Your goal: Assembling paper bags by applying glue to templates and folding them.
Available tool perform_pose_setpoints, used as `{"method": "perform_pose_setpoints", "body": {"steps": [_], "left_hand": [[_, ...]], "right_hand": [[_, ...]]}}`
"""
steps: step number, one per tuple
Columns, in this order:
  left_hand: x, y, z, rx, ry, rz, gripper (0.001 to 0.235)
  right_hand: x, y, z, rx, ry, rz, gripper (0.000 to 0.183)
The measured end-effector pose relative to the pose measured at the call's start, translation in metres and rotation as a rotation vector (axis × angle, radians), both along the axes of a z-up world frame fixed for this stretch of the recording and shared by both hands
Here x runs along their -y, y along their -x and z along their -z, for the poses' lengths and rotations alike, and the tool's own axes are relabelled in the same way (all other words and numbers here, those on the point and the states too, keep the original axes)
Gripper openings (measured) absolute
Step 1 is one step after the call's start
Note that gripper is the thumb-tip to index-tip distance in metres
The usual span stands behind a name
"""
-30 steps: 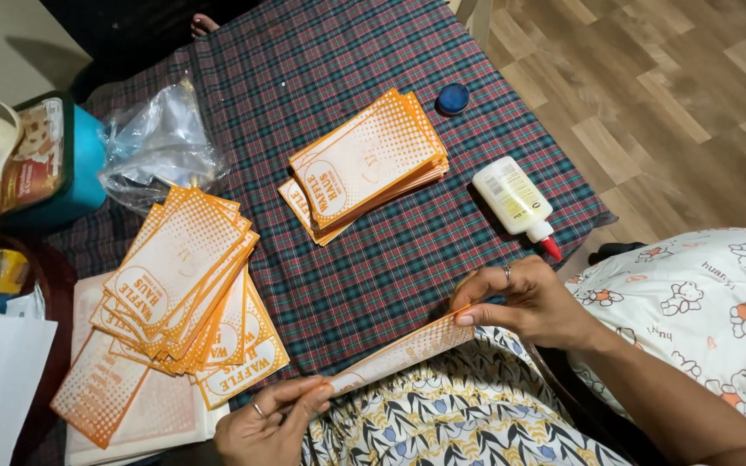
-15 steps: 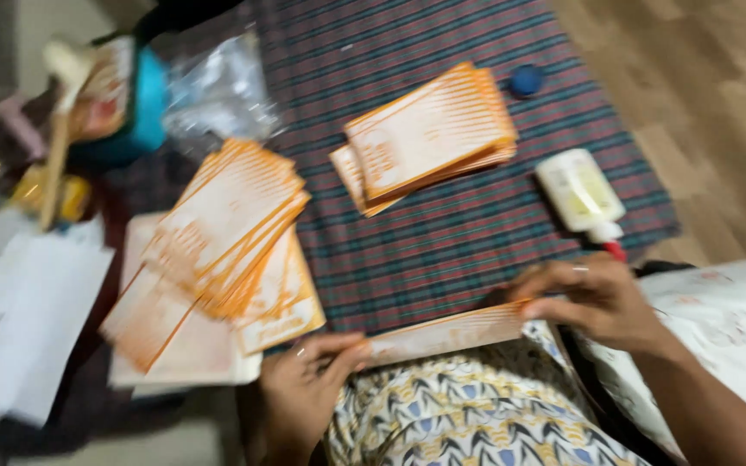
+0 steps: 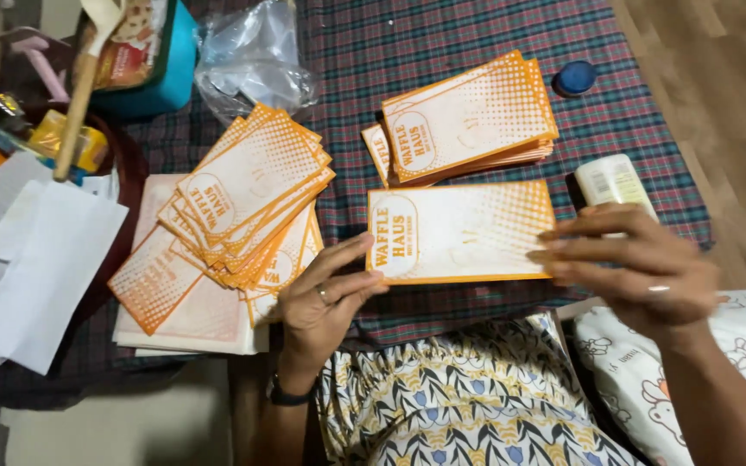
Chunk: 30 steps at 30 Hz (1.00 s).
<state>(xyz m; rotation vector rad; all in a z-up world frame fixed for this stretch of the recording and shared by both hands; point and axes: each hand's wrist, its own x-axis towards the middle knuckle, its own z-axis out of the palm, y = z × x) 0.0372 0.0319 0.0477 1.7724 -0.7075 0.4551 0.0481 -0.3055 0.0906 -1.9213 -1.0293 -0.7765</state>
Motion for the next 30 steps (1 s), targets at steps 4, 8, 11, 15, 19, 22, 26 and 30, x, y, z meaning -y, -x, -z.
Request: {"method": "perform_pose_setpoints", "body": {"steps": [4, 8, 11, 15, 19, 22, 26, 30], "left_hand": [[-0.003, 0.002, 0.021, 0.168, -0.372, -0.059, 0.030], [-0.007, 0.014, 0.042, 0.269, -0.627, -0.136, 0.027], [-0.010, 0.019, 0.051, 0.262, -0.625, -0.116, 0.027], [-0.008, 0.023, 0.044, 0.241, -0.618, -0.116, 0.020], [-0.007, 0.029, 0.037, 0.137, -0.546, -0.083, 0.026], [-0.001, 0.032, 0.036, 0.072, -0.472, -0.120, 0.022], [0.014, 0.035, 0.044, 0.018, -0.383, -0.305, 0.011], [0.017, 0.037, 0.048, -0.023, -0.372, -0.363, 0.012]], "right_hand": [[0.004, -0.001, 0.030, -0.113, 0.167, -0.132, 0.027], [0.014, 0.006, 0.062, -0.230, 0.232, -0.225, 0.026], [0.014, 0.006, 0.070, -0.228, 0.294, -0.200, 0.025], [0.012, 0.008, 0.070, -0.230, 0.290, -0.200, 0.024], [0.007, 0.010, 0.062, -0.262, 0.281, -0.181, 0.027], [0.000, 0.012, 0.062, -0.315, 0.249, -0.123, 0.022], [-0.006, 0.008, 0.063, -0.414, 0.307, -0.020, 0.019], [-0.005, 0.002, 0.062, -0.388, 0.375, -0.006, 0.024]]}}
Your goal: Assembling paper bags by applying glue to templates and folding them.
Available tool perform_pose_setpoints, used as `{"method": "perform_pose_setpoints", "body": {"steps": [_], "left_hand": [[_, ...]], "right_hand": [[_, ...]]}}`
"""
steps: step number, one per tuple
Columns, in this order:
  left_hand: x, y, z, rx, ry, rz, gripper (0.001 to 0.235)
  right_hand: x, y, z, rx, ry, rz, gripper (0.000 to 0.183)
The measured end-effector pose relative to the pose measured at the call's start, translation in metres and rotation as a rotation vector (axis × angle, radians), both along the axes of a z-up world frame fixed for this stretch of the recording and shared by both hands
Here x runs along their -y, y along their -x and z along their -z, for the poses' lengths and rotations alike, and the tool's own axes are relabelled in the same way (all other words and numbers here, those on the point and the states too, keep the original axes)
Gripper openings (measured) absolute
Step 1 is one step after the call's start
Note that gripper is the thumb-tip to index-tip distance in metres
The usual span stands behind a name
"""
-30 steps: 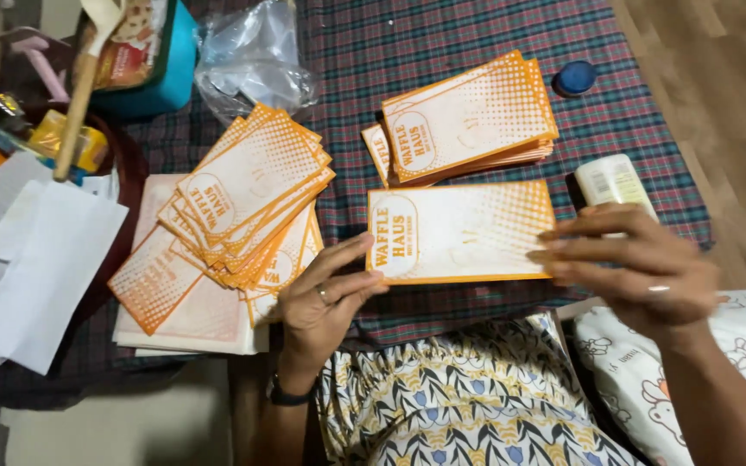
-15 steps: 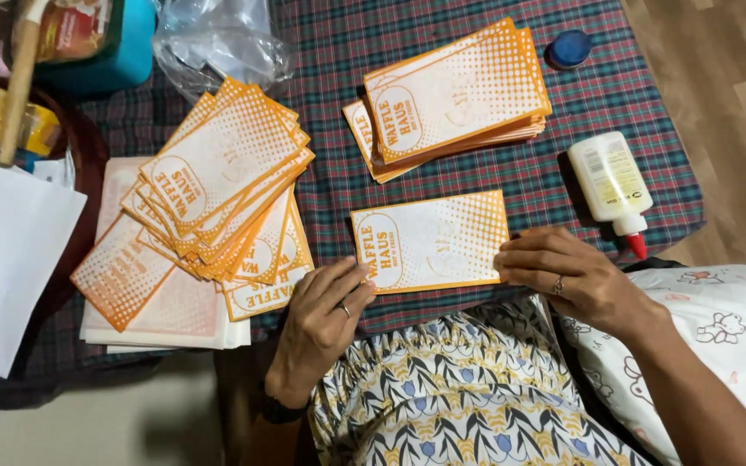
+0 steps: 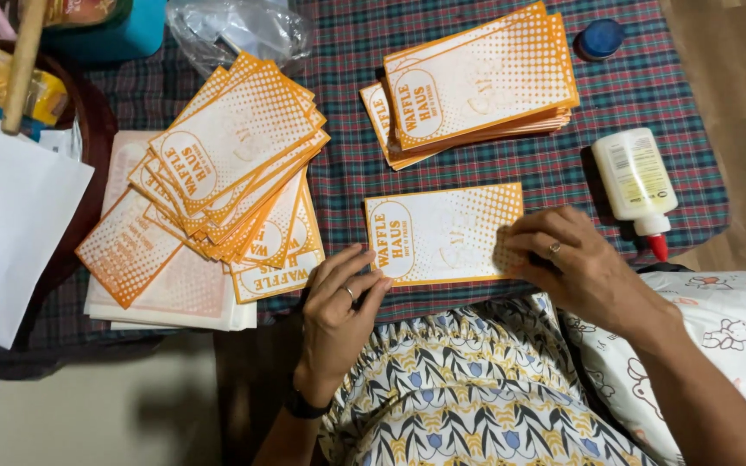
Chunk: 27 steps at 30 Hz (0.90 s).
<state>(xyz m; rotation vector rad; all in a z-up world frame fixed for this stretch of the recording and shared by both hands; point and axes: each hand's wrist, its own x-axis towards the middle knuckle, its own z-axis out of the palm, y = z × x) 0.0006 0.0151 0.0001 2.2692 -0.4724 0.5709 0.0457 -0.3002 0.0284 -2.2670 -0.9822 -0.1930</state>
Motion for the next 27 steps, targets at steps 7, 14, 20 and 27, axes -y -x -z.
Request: {"method": "perform_pose_setpoints", "body": {"steps": [7, 14, 20, 27], "left_hand": [[-0.010, 0.002, 0.003, -0.102, 0.028, 0.077, 0.018], [0.044, 0.003, -0.004, 0.134, 0.023, 0.007, 0.020], [0.156, -0.038, 0.020, -0.118, -0.455, 0.021, 0.053], [0.111, -0.041, 0.008, -0.084, -0.202, -0.164, 0.034]], "right_hand": [[0.007, -0.011, -0.007, -0.079, 0.384, 0.078, 0.095], [0.008, -0.014, -0.009, -0.039, 0.459, 0.071, 0.096], [0.006, -0.013, -0.008, -0.021, 0.506, 0.108, 0.102], [0.003, -0.014, -0.011, -0.031, 0.575, 0.146, 0.102]]}}
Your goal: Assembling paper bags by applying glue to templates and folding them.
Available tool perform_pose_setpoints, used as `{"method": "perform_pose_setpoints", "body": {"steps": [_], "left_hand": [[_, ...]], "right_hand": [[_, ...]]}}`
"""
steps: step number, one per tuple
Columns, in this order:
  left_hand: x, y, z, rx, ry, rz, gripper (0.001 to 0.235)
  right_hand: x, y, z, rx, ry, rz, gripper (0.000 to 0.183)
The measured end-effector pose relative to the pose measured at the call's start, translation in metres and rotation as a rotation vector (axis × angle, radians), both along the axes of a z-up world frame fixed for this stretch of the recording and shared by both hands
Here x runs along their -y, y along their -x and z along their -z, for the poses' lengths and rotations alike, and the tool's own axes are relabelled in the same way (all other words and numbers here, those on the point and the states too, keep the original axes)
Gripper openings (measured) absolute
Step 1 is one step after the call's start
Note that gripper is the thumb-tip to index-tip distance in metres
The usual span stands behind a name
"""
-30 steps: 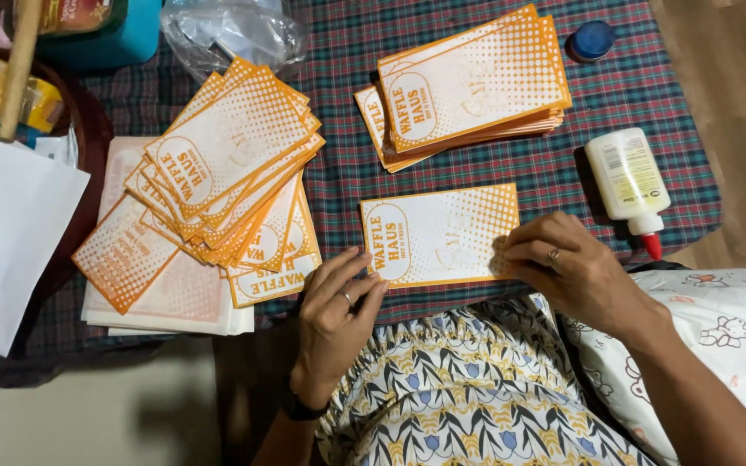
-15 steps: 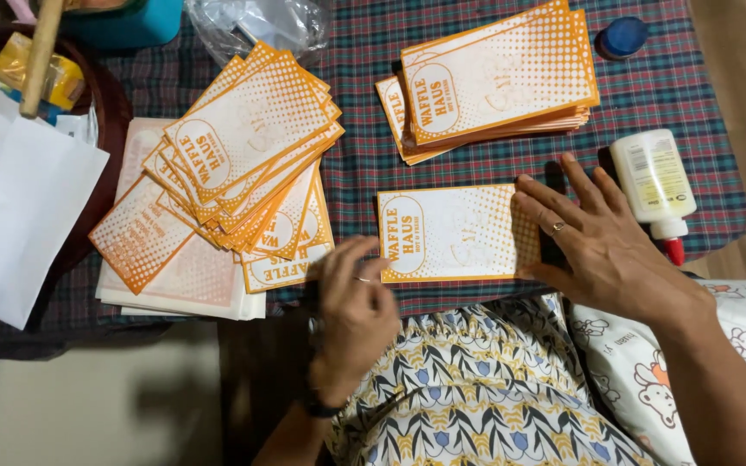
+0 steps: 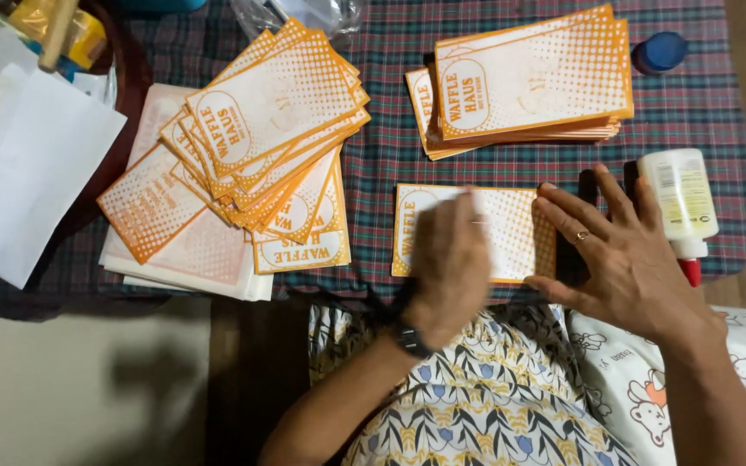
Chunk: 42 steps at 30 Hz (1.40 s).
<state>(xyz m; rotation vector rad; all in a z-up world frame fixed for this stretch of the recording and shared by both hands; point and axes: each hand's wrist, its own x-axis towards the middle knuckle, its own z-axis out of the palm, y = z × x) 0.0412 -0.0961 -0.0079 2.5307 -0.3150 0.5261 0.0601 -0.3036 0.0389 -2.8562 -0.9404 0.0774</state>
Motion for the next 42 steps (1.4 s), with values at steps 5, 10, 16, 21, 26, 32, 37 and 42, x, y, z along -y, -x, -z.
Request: {"method": "perform_pose_setpoints", "body": {"steps": [5, 10, 16, 21, 26, 32, 37, 42], "left_hand": [[-0.072, -0.001, 0.000, -0.075, -0.303, -0.183, 0.040], [-0.074, -0.001, 0.000, -0.100, -0.319, -0.170, 0.040], [-0.080, 0.000, 0.005, -0.071, -0.379, -0.170, 0.045], [-0.085, -0.001, -0.001, -0.057, -0.249, -0.126, 0.043], [-0.089, 0.000, -0.014, -0.283, -0.044, -0.134, 0.056], [-0.038, 0.018, -0.012, -0.193, -0.293, 0.212, 0.109], [-0.047, 0.043, -0.002, -0.116, -0.457, 0.319, 0.084], [-0.111, 0.021, -0.054, 0.033, 0.052, 0.283, 0.039]], "right_hand": [[0.002, -0.002, -0.003, 0.058, -0.056, -0.010, 0.099], [0.004, -0.005, -0.001, 0.073, -0.080, -0.013, 0.099], [0.008, -0.007, -0.004, -0.019, -0.137, -0.046, 0.098], [0.013, -0.009, -0.005, -0.064, -0.144, -0.057, 0.099], [0.018, -0.023, -0.015, 0.036, -0.212, -0.156, 0.103], [-0.020, -0.063, -0.030, 0.241, -0.365, -0.032, 0.043], [-0.022, -0.100, -0.005, 0.232, -0.092, 0.027, 0.063], [-0.017, -0.064, -0.001, 0.431, -0.089, 0.084, 0.068]]}}
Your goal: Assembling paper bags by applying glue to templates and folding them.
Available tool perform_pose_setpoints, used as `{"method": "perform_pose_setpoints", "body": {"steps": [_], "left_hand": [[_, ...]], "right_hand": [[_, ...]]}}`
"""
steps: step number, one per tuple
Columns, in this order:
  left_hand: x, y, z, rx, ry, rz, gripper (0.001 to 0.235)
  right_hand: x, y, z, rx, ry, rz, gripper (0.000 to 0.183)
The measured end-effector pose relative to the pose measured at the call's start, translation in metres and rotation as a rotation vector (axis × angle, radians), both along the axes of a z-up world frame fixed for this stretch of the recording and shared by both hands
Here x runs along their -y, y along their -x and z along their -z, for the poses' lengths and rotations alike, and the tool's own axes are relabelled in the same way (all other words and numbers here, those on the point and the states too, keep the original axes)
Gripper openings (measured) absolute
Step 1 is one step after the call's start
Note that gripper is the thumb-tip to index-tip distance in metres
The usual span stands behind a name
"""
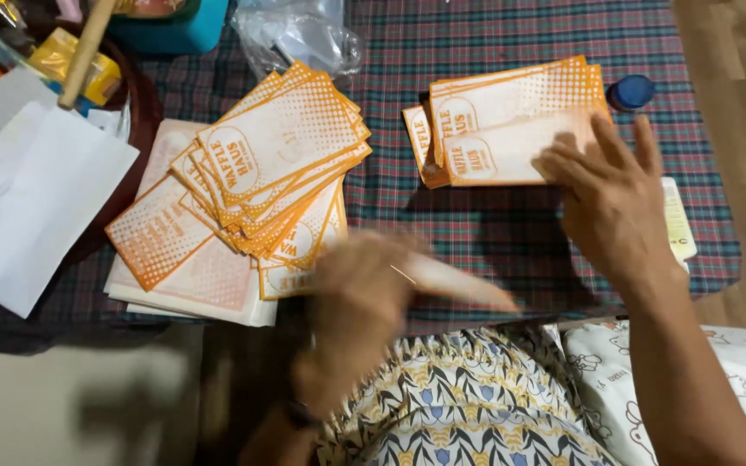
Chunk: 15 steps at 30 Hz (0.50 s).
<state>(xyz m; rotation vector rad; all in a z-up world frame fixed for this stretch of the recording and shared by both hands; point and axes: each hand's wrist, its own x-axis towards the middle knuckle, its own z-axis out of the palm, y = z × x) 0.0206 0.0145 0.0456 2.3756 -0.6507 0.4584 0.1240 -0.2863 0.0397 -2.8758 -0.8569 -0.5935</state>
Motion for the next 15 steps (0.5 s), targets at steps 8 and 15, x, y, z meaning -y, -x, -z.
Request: {"method": "perform_pose_setpoints", "body": {"steps": [8, 15], "left_hand": [[-0.099, -0.071, -0.006, 0.248, -0.563, -0.596, 0.045], [-0.041, -0.055, 0.002, 0.173, -0.415, -0.501, 0.064]], "right_hand": [[-0.030, 0.091, 0.011, -0.194, -0.024, -0.135, 0.044], [0.005, 0.098, 0.010, -0.175, -0.241, -0.052, 0.054]]}}
